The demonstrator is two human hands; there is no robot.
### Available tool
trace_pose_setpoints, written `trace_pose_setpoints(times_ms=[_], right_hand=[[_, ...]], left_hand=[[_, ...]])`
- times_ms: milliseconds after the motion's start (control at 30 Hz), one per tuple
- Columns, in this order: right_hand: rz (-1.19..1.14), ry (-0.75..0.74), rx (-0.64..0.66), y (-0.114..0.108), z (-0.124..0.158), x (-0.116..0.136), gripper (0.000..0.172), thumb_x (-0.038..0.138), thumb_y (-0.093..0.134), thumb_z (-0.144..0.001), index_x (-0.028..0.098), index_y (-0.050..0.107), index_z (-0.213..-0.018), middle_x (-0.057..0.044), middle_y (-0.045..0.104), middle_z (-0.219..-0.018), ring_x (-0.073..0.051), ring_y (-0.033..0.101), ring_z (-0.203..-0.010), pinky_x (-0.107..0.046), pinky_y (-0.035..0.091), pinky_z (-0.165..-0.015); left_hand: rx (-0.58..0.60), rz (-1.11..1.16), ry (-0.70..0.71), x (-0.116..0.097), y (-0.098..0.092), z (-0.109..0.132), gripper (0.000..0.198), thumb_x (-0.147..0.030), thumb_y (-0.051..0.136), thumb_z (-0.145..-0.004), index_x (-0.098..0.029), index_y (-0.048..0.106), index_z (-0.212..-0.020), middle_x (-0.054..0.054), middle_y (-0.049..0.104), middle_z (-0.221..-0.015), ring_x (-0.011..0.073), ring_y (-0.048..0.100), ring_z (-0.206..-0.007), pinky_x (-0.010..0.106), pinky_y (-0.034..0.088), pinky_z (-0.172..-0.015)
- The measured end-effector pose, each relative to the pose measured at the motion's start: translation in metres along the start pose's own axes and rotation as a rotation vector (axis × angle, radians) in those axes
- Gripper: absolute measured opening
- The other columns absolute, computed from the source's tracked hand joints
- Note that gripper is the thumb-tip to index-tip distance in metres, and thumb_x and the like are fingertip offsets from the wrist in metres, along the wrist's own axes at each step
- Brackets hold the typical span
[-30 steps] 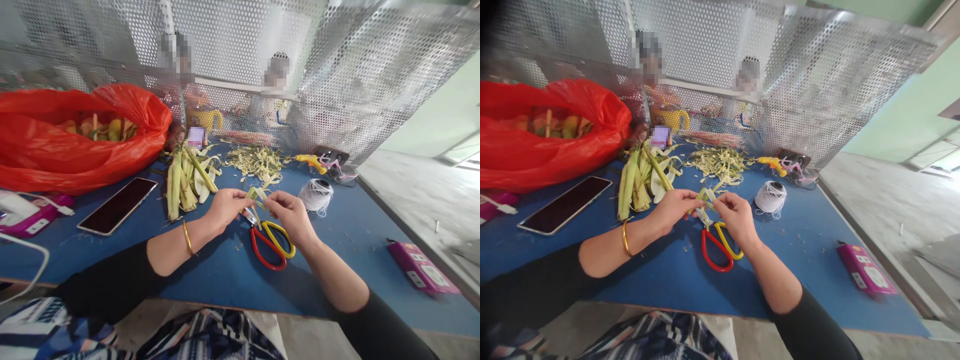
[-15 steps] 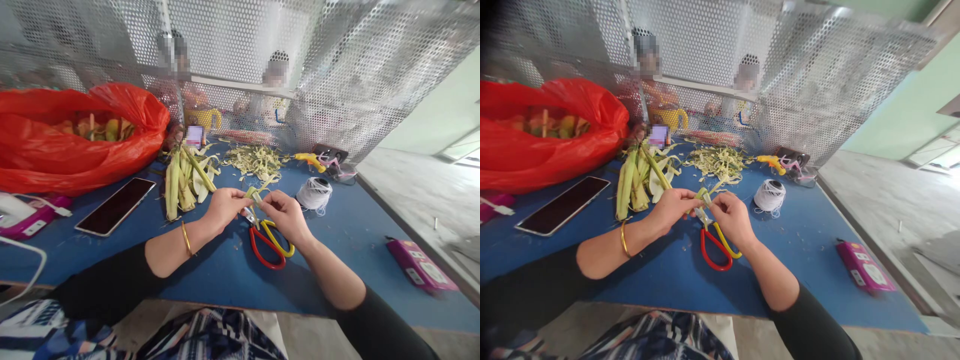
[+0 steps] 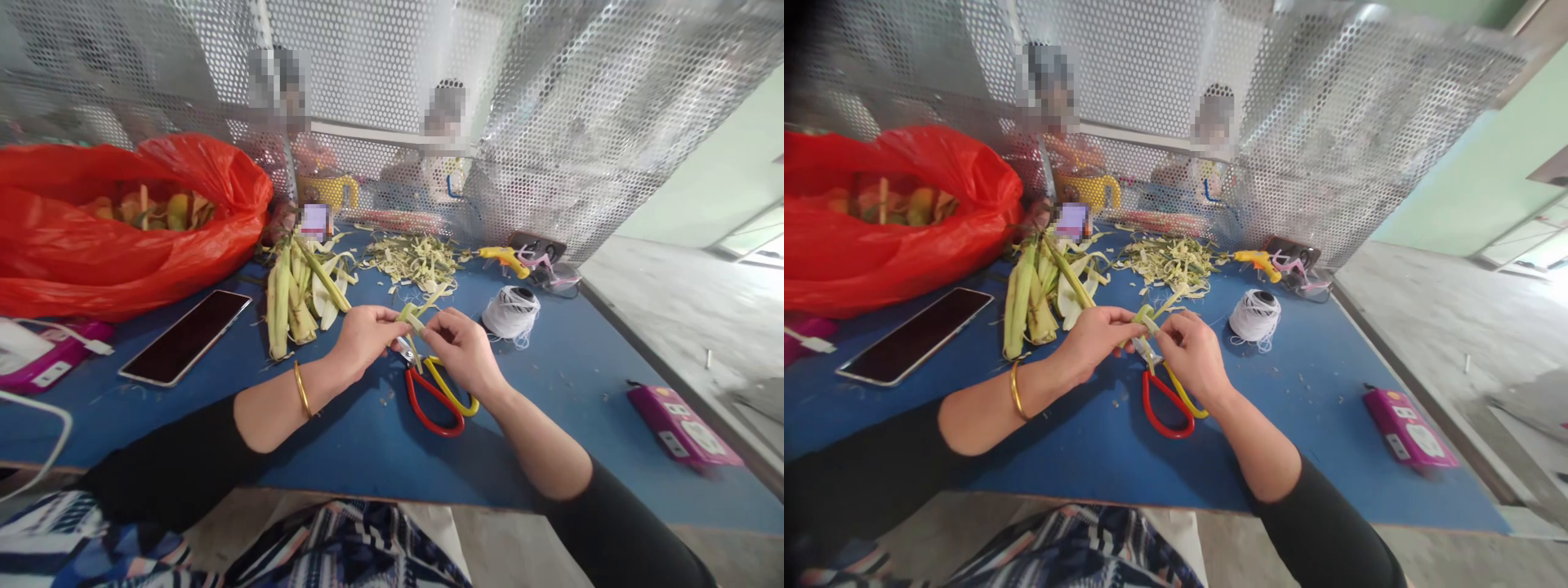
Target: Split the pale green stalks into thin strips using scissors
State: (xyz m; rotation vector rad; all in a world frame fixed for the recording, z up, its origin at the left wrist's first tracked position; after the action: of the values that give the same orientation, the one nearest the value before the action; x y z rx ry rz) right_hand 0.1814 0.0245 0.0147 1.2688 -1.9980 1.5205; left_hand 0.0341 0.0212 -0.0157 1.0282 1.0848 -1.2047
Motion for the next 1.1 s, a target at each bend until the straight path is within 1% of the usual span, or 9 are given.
trace_pose_setpoints(times_ms=[200,367,500,700,833,967,1100], right_hand=[[-0.034,0.124,0.019,0.002,-0.002,-0.009,0.025,0.032,0.056,-0.075,0.020,0.048,-0.054,0.004,0.043,-0.056,-0.011,0.038,-0.054,-0.026,0.030,-0.054],[-0.070,0.175,0.019,0.002,-0.001,-0.012,0.023,0.034,0.056,-0.072,0.020,0.049,-0.055,0.004,0.042,-0.054,-0.011,0.037,-0.054,-0.025,0.030,-0.053],[-0.071,0.198,-0.007,0.000,-0.001,-0.012,0.023,0.035,0.056,-0.072,0.020,0.051,-0.055,0.004,0.044,-0.054,-0.011,0.037,-0.053,-0.026,0.029,-0.052],[-0.022,0.136,-0.018,-0.001,-0.001,-0.007,0.024,0.031,0.055,-0.073,0.020,0.047,-0.053,0.004,0.044,-0.056,-0.010,0.036,-0.053,-0.026,0.029,-0.054],[0.013,0.090,-0.027,0.001,0.000,-0.004,0.026,0.030,0.056,-0.075,0.020,0.046,-0.053,0.004,0.044,-0.057,-0.011,0.037,-0.055,-0.026,0.028,-0.054],[0.034,0.081,-0.035,0.002,0.002,-0.003,0.024,0.027,0.055,-0.077,0.020,0.048,-0.055,0.003,0.047,-0.060,-0.011,0.038,-0.056,-0.026,0.029,-0.054],[-0.002,0.044,-0.031,0.003,0.003,-0.001,0.025,0.028,0.055,-0.080,0.021,0.048,-0.057,0.002,0.048,-0.061,-0.012,0.041,-0.058,-0.026,0.031,-0.055]], left_hand=[[0.003,-0.023,0.023,0.001,0.001,0.000,0.007,-0.010,0.070,-0.071,-0.014,0.068,-0.067,-0.003,0.062,-0.052,0.0068,0.052,-0.042,0.017,0.035,-0.039],[0.003,-0.043,0.042,0.000,0.001,0.002,0.006,-0.010,0.070,-0.071,-0.014,0.068,-0.066,-0.003,0.062,-0.051,0.0068,0.051,-0.041,0.017,0.034,-0.039],[-0.004,-0.035,0.035,0.000,0.001,0.002,0.006,-0.011,0.070,-0.071,-0.014,0.069,-0.066,-0.002,0.064,-0.054,0.0068,0.052,-0.042,0.017,0.036,-0.039],[-0.015,-0.087,0.075,0.002,0.000,0.000,0.006,-0.013,0.072,-0.071,-0.016,0.069,-0.068,-0.004,0.063,-0.053,0.0075,0.054,-0.042,0.017,0.038,-0.041],[-0.016,-0.187,0.129,0.001,0.001,-0.001,0.005,-0.014,0.072,-0.072,-0.018,0.070,-0.070,-0.004,0.066,-0.056,0.0080,0.056,-0.043,0.017,0.041,-0.044],[0.005,-0.240,0.152,0.003,0.002,-0.001,0.004,-0.014,0.070,-0.074,-0.018,0.071,-0.073,-0.003,0.069,-0.060,0.0094,0.059,-0.046,0.018,0.044,-0.046],[-0.003,-0.281,0.249,0.001,0.001,-0.001,0.004,-0.017,0.070,-0.074,-0.018,0.073,-0.076,-0.001,0.071,-0.064,0.0123,0.064,-0.052,0.020,0.047,-0.051]])
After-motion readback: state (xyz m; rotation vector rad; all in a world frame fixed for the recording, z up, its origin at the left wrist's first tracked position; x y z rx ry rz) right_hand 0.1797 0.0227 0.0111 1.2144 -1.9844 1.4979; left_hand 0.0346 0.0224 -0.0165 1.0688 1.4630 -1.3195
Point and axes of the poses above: each hand's wrist, its own z-axis away from the middle knuckle, its own y-axis out of the palm, x = y × z, the point moved 6 cm from there along -z, towards the middle knuckle
